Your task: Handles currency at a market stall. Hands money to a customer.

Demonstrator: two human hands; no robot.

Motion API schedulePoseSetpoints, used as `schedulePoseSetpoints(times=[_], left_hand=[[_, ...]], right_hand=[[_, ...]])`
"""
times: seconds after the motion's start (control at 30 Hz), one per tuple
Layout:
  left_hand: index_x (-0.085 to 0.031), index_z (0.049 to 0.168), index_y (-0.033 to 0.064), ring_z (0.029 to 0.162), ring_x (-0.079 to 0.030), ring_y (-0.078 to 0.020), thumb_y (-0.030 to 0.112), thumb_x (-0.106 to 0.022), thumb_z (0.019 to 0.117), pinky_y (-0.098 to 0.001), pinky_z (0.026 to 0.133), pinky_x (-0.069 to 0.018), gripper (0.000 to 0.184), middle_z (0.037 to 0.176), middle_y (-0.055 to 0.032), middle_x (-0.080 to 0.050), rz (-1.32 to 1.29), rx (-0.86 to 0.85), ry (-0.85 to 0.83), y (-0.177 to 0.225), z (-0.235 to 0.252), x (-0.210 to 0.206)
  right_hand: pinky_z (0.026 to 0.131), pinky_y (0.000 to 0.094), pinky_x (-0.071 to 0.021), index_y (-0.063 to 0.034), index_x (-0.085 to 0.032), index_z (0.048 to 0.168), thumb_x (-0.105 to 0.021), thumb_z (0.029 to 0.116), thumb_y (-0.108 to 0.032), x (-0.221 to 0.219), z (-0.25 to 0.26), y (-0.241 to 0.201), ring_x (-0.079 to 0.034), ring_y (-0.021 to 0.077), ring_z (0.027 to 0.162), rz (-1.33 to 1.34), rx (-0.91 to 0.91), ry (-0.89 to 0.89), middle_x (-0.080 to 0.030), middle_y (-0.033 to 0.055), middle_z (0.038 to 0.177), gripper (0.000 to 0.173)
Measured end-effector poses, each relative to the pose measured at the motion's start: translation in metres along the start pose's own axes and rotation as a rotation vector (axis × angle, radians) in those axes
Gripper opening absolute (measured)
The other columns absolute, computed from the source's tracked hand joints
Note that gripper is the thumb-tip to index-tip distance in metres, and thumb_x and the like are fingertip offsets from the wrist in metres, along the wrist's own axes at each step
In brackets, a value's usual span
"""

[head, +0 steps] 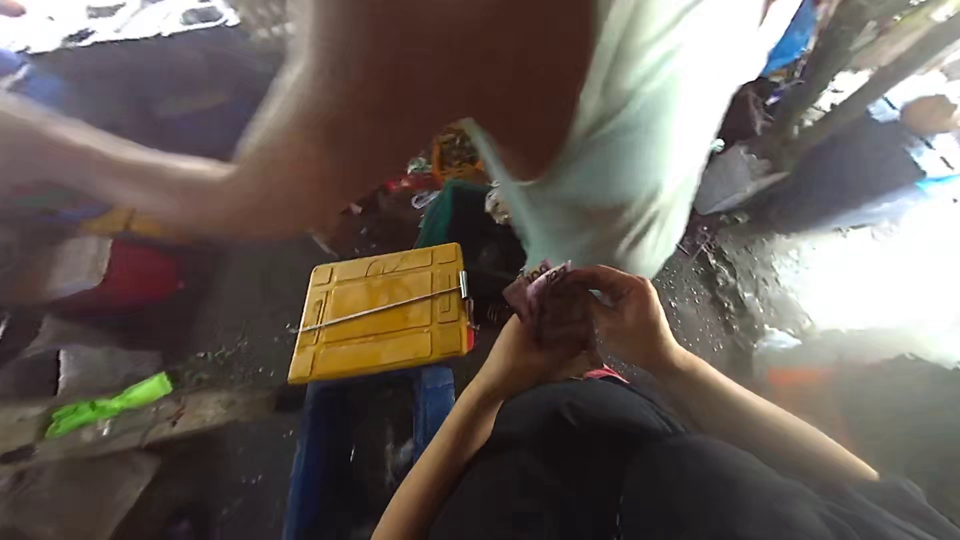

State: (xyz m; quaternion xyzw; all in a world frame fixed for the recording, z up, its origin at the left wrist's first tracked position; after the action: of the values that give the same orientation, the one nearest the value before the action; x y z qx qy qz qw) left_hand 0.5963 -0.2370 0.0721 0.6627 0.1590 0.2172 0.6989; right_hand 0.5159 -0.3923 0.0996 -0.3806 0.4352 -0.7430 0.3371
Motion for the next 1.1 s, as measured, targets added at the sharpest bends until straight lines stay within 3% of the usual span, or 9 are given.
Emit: schedulePoseSetpoints(times=[0.23,0.37,0.5,0.57,0.73,0.8,0.93,1.03,1.1], left_hand=[[-0.065,0.12,0.0003,0.098,-0.071,-0.0029,0.005,-0.08,0.0835,-0.027,0.091,-0.0603,0.039,0.104,0.0023,-0.075,-0.031,0.005,-0.462,0.004,0.087,-0.042],[-0.061,0.124,-0.0018,0.099,-0.072,-0.0086,-0.005,-0.077,0.0798,-0.0322,0.092,-0.0606,0.047,0.107,-0.0009,-0.075,-0.225,-0.011,-0.68,-0.016,0.15,-0.067],[-0.063,0.121,0.0039,0.099,-0.073,-0.0103,-0.002,-0.065,0.0937,-0.0343,0.092,-0.0607,0.028,0.105,0.0001,-0.076,-0.387,0.226,-0.413,-0.015,0.227,-0.1],[-0.064,0.118,0.0036,0.094,-0.073,-0.0133,0.001,-0.054,0.099,-0.0371,0.089,-0.0614,0.021,0.1,-0.0026,-0.076,-0.481,0.34,-0.273,-0.017,0.272,-0.116],[-0.064,0.113,0.0045,0.087,-0.075,-0.0145,0.0,-0.042,0.1005,-0.0371,0.083,-0.063,0.025,0.094,-0.0032,-0.077,-0.561,0.394,-0.241,-0.022,0.384,-0.156],[-0.064,0.115,0.0079,0.087,-0.075,-0.0125,0.001,-0.04,0.1021,-0.034,0.082,-0.0629,0.029,0.096,-0.0012,-0.078,-0.593,0.35,-0.304,-0.019,0.425,-0.172],[-0.065,0.113,0.0062,0.084,-0.075,-0.014,0.009,-0.039,0.1059,-0.0349,0.08,-0.0636,0.027,0.092,-0.0024,-0.077,-0.561,0.349,-0.312,-0.003,0.493,-0.193],[-0.062,0.116,0.0024,0.083,-0.076,-0.0182,0.01,-0.038,0.1066,-0.038,0.079,-0.0646,0.026,0.091,-0.006,-0.077,-0.548,0.407,-0.301,0.009,0.531,-0.202],[-0.058,0.123,0.0005,0.089,-0.076,-0.0214,0.008,-0.034,0.1079,-0.0403,0.083,-0.064,0.029,0.101,-0.0087,-0.076,-0.574,0.398,-0.323,0.005,0.555,-0.205]], right_hand=[[0.077,0.0236,-0.0619,-0.0015,-0.072,0.112,-0.062,0.0934,0.005,0.083,0.01,0.028,-0.072,0.0031,0.083,0.075,-0.133,0.353,-0.077,-0.0002,0.095,0.022],[0.076,0.0231,-0.0619,-0.0033,-0.072,0.113,-0.063,0.0948,0.004,0.132,0.032,0.055,-0.072,0.0038,0.082,0.045,-0.152,0.461,-0.077,-0.0001,0.096,0.021],[0.088,0.0267,-0.0619,0.0033,-0.072,0.112,-0.061,0.0938,0.003,0.182,0.073,0.098,-0.073,0.0085,0.094,-0.077,-0.037,0.38,-0.077,0.007,0.103,0.021],[0.095,0.0269,-0.0576,-0.0012,-0.074,0.108,-0.062,0.0937,-0.002,0.209,0.101,0.121,-0.07,0.0088,0.103,-0.202,-0.011,0.303,-0.076,0.0056,0.107,0.02],[0.116,0.0436,-0.0427,-0.0063,-0.073,0.106,-0.059,0.0965,-0.01,0.305,0.193,0.158,-0.05,0.025,0.142,-0.292,0.113,0.051,-0.055,0.0148,0.151,0.017],[0.113,0.0474,-0.0438,-0.0068,-0.071,0.105,-0.054,0.0986,-0.008,0.342,0.227,0.165,-0.054,0.0252,0.138,-0.368,0.155,-0.089,-0.06,0.0117,0.146,0.018],[0.111,0.041,-0.0448,-0.0052,-0.068,0.111,-0.048,0.1037,-0.009,0.392,0.271,0.18,-0.061,0.0194,0.127,-0.422,0.123,-0.277,-0.07,0.0066,0.13,0.022],[0.109,0.0432,-0.0483,-0.0041,-0.07,0.111,-0.054,0.0981,-0.006,0.42,0.29,0.189,-0.06,0.0207,0.129,-0.402,0.06,-0.167,-0.067,0.0086,0.134,0.02],[0.11,0.0404,-0.0493,-0.0064,-0.071,0.107,-0.058,0.0947,-0.006,0.441,0.298,0.197,-0.054,0.0184,0.137,-0.304,-0.031,-0.048,-0.056,0.0086,0.148,0.018]])
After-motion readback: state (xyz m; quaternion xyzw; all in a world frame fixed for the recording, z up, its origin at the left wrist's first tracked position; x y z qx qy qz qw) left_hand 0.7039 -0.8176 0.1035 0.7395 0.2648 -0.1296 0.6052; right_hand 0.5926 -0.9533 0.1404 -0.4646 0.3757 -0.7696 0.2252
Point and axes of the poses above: each hand's wrist, its own z-axis towards the middle knuckle, its own x-axis out of the back of the hand, y = z × x, the point moved 2 cm from there along z, towards the middle knuckle
